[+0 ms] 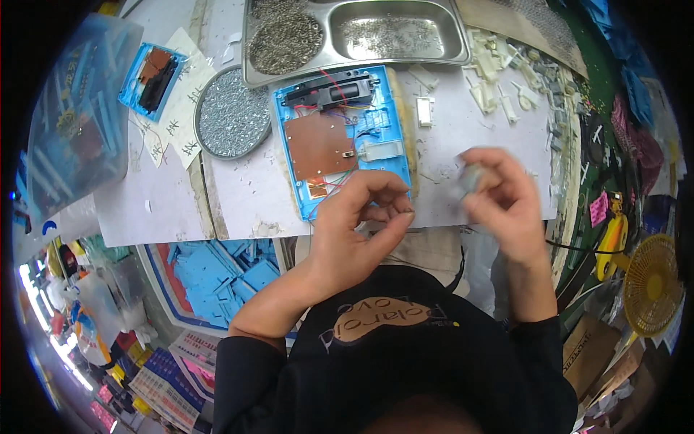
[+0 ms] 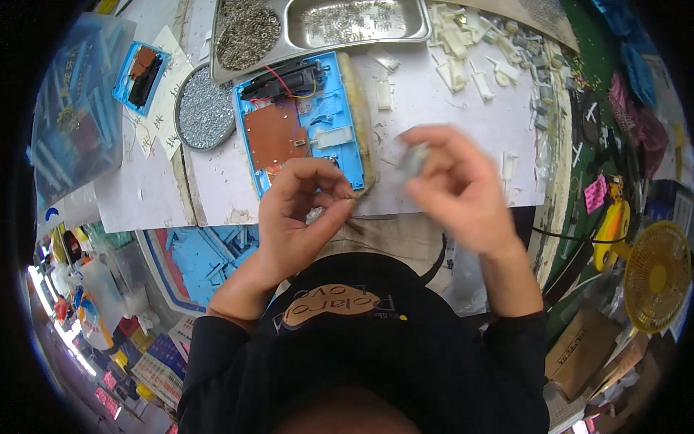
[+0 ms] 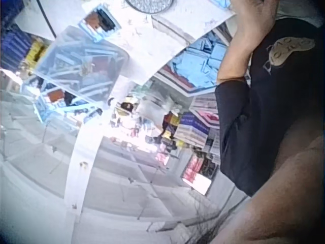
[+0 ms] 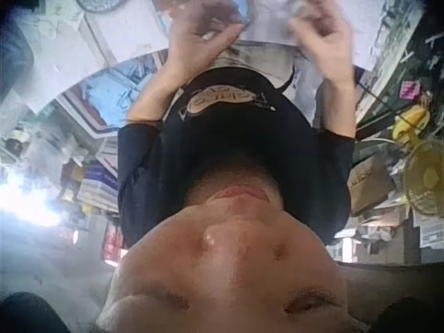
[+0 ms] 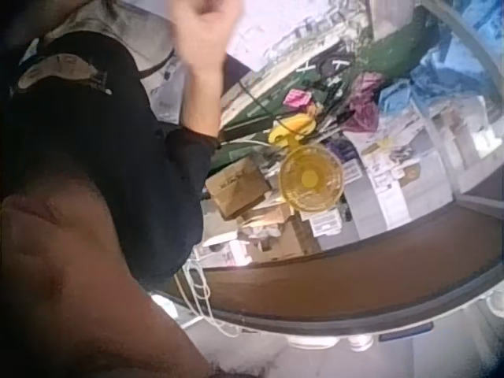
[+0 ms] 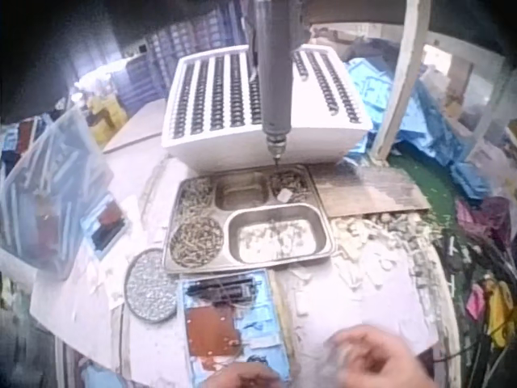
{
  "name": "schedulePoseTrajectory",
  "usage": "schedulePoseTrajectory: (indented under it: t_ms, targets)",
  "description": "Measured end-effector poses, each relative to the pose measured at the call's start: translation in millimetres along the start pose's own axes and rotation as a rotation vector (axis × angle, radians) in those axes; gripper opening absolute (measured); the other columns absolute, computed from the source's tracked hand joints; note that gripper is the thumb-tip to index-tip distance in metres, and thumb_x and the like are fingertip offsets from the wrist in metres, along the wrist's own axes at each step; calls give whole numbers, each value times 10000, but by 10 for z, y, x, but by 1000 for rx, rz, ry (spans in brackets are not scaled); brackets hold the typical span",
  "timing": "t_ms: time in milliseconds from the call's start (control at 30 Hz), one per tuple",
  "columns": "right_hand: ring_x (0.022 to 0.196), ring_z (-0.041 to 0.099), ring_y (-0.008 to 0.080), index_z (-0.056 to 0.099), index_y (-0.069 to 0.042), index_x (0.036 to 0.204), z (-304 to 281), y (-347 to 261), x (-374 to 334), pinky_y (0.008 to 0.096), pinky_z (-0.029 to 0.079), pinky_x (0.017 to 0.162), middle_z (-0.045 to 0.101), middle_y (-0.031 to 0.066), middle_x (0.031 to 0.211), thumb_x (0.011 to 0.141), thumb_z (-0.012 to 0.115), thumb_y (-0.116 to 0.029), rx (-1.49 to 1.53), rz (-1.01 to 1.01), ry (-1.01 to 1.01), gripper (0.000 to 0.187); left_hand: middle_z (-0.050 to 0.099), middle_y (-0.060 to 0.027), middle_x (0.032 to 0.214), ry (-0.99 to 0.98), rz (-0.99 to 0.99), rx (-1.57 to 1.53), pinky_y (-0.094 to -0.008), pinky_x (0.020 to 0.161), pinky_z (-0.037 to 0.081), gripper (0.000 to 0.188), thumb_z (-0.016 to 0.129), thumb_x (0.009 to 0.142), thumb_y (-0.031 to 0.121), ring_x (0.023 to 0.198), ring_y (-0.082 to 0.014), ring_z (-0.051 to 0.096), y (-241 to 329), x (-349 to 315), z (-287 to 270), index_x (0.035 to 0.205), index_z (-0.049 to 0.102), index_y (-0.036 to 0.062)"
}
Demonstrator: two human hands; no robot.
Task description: Soldering and assembling the internal components of a blue plastic electronic device shell.
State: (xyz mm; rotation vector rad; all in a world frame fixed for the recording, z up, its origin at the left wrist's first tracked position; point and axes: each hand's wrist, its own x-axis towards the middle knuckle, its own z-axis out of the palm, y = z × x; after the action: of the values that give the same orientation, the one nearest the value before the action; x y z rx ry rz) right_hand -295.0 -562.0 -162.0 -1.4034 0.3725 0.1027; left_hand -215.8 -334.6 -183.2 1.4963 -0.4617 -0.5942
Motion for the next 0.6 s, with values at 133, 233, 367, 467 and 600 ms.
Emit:
schedulePoseTrajectory:
  t_ms: [133, 233, 367, 467, 600]
  targets:
    - [692, 487, -1, 571, 1, 1343, 286, 21, 119, 157, 364, 620, 559, -52, 811, 881, 721, 15, 161, 72, -212, 486, 670, -40, 1004, 12, -25, -12, -235, 776, 549, 360, 720, 890, -50, 907, -85, 662, 1, 0, -6, 1188, 543, 48]
    - [710, 501, 9, 566, 9, 1344, 299, 33, 193, 165, 379, 635, 560, -47, 807, 880, 715, 20, 156, 90, -242, 488, 663, -39, 1020, 10, -22, -38, -230, 779, 547, 360, 712, 897, -54, 917, -82, 660, 17, 16, -30, 1186, 525, 49]
    - [693, 501, 10, 570, 4, 1338, 290, 27, 234, 174, 383, 622, 566, -46, 807, 879, 708, 26, 72, 101, -260, 480, 603, -78, 1084, -54, -11, -42, -237, 815, 549, 410, 674, 892, -135, 999, -112, 628, -4, 11, -79, 1218, 481, 20]
    - [693, 537, 35, 596, -7, 1311, 318, 68, 209, 199, 417, 623, 605, -24, 827, 862, 721, 25, -89, -39, -221, 466, 611, -83, 1095, -48, -37, -47, -238, 830, 549, 415, 672, 895, -135, 1020, -113, 628, -9, -18, -93, 1226, 476, 19]
    - [711, 619, 144, 629, -21, 1261, 343, 103, 222, 275, 494, 645, 672, 52, 884, 799, 789, 2, -546, -567, -148, 489, 660, -90, 1062, 16, 64, -15, -266, 811, 562, 352, 699, 884, -103, 964, -135, 666, 13, -16, -93, 1173, 539, 21]
